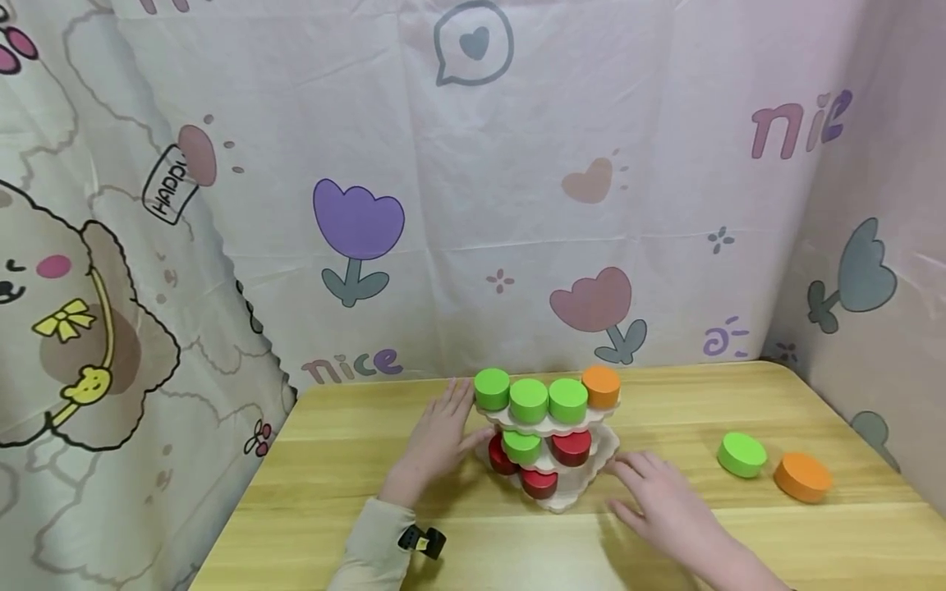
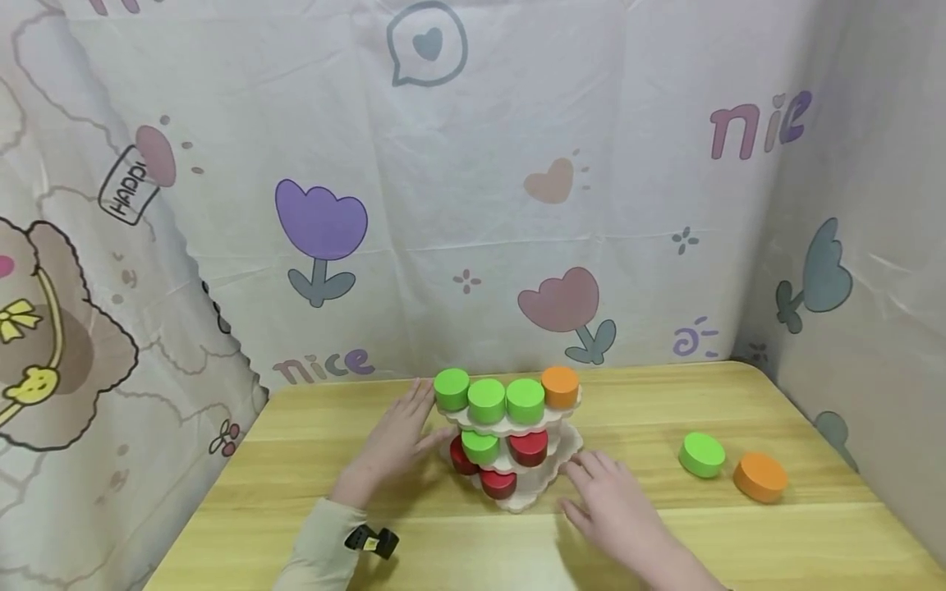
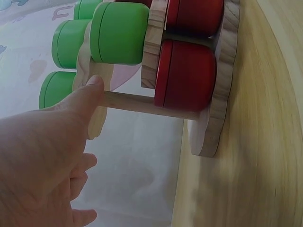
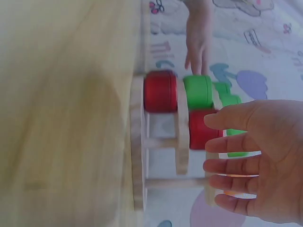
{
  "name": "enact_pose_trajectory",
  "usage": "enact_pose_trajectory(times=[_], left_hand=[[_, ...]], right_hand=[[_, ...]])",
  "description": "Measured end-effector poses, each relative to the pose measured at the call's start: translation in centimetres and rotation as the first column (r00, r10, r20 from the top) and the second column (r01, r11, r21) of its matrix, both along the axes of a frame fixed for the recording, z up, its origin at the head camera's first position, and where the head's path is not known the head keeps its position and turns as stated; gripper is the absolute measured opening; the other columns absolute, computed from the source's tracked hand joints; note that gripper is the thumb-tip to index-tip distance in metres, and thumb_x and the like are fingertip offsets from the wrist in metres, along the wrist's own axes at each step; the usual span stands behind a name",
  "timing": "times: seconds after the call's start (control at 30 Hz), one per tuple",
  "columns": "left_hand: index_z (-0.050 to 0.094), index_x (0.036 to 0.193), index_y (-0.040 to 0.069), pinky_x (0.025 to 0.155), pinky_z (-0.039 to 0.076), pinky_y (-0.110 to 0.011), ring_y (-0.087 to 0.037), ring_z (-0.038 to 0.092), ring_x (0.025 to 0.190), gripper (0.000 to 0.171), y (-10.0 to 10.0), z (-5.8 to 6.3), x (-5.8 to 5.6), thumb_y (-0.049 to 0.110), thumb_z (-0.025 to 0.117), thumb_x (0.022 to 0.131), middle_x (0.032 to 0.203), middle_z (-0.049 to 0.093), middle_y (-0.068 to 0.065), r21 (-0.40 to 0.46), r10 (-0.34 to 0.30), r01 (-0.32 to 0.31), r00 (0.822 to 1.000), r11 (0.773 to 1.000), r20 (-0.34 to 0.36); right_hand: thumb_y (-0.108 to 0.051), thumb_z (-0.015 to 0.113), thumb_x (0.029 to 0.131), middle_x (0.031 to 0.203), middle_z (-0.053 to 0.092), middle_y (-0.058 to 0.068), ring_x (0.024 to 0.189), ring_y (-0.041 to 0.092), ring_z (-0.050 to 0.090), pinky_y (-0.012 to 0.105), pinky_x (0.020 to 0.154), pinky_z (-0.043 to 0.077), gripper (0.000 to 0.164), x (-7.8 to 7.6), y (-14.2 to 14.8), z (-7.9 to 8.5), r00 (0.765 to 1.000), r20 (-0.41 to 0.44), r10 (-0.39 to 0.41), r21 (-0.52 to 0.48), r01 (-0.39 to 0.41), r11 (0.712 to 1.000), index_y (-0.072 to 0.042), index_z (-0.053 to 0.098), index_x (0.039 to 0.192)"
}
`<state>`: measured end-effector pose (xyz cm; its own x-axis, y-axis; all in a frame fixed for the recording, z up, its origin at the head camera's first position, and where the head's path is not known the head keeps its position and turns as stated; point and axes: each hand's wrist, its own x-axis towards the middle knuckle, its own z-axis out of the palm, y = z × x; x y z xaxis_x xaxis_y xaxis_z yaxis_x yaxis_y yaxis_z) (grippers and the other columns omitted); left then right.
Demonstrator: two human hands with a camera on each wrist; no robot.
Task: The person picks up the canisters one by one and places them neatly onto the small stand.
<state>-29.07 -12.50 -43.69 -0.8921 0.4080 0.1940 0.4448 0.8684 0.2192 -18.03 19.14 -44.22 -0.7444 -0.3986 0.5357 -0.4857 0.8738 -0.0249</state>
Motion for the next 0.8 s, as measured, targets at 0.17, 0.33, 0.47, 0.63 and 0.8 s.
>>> enact_pose_trajectory(times=[0.17,0.33,0.47,0.63,0.8], left_hand=[[0.017,0.156,0.007,0.123,0.014,-0.053,-0.028,0.007,0.153,0.085,0.3,0.3,-0.1,0.062,0.041,0.096,0.164,0.011,-0.008,0.006,0.001,-0.001,1.000,1.000,0.004],[0.019,0.155,0.006,0.123,0.014,-0.054,-0.029,0.008,0.153,0.085,0.4,0.3,-0.1,0.062,0.042,0.095,0.164,0.013,-0.010,0.010,-0.007,0.007,1.000,1.000,-0.012],[0.019,0.155,0.006,0.122,0.016,-0.055,-0.030,0.010,0.153,0.085,0.3,0.1,0.2,0.061,0.043,0.095,0.164,0.014,-0.010,-0.001,-0.005,0.005,1.000,1.000,-0.016],[0.020,0.155,0.006,0.122,0.017,-0.055,-0.030,0.010,0.153,0.085,0.2,0.0,0.4,0.062,0.043,0.095,0.164,0.015,-0.010,-0.003,-0.003,0.003,1.000,1.000,-0.024],[0.021,0.155,0.006,0.122,0.018,-0.055,-0.030,0.011,0.153,0.085,0.0,-0.1,0.4,0.063,0.042,0.095,0.164,0.015,-0.010,-0.008,0.001,-0.001,1.000,1.000,-0.028]], right_hand=[[-0.027,0.083,0.074,0.102,0.068,0.000,0.097,0.021,0.063,0.045,0.081,0.056,0.033,-0.8,1.4,0.6,0.998,0.051,-0.037,-0.010,0.038,0.999,-0.015,0.069,0.101],[-0.025,0.082,0.076,0.098,0.068,-0.001,0.095,0.023,0.063,0.046,0.079,0.055,0.027,-1.2,2.7,1.0,0.993,0.087,-0.085,-0.010,0.086,0.996,-0.015,0.069,0.097],[-0.026,0.082,0.075,0.097,0.070,0.000,0.094,0.025,0.065,0.048,0.078,0.055,0.026,-1.4,3.7,1.4,0.990,0.088,-0.109,-0.021,0.112,0.994,-0.014,0.070,0.096],[-0.024,0.081,0.076,0.098,0.071,0.005,0.094,0.030,0.066,0.052,0.080,0.055,0.026,-2.1,5.4,1.8,0.986,0.102,-0.132,-0.059,0.138,0.989,-0.011,0.071,0.097],[-0.023,0.078,0.080,0.100,0.071,0.009,0.096,0.034,0.064,0.055,0.083,0.054,0.025,-2.8,7.3,2.3,0.973,0.158,-0.166,-0.097,0.183,0.978,-0.009,0.070,0.099]])
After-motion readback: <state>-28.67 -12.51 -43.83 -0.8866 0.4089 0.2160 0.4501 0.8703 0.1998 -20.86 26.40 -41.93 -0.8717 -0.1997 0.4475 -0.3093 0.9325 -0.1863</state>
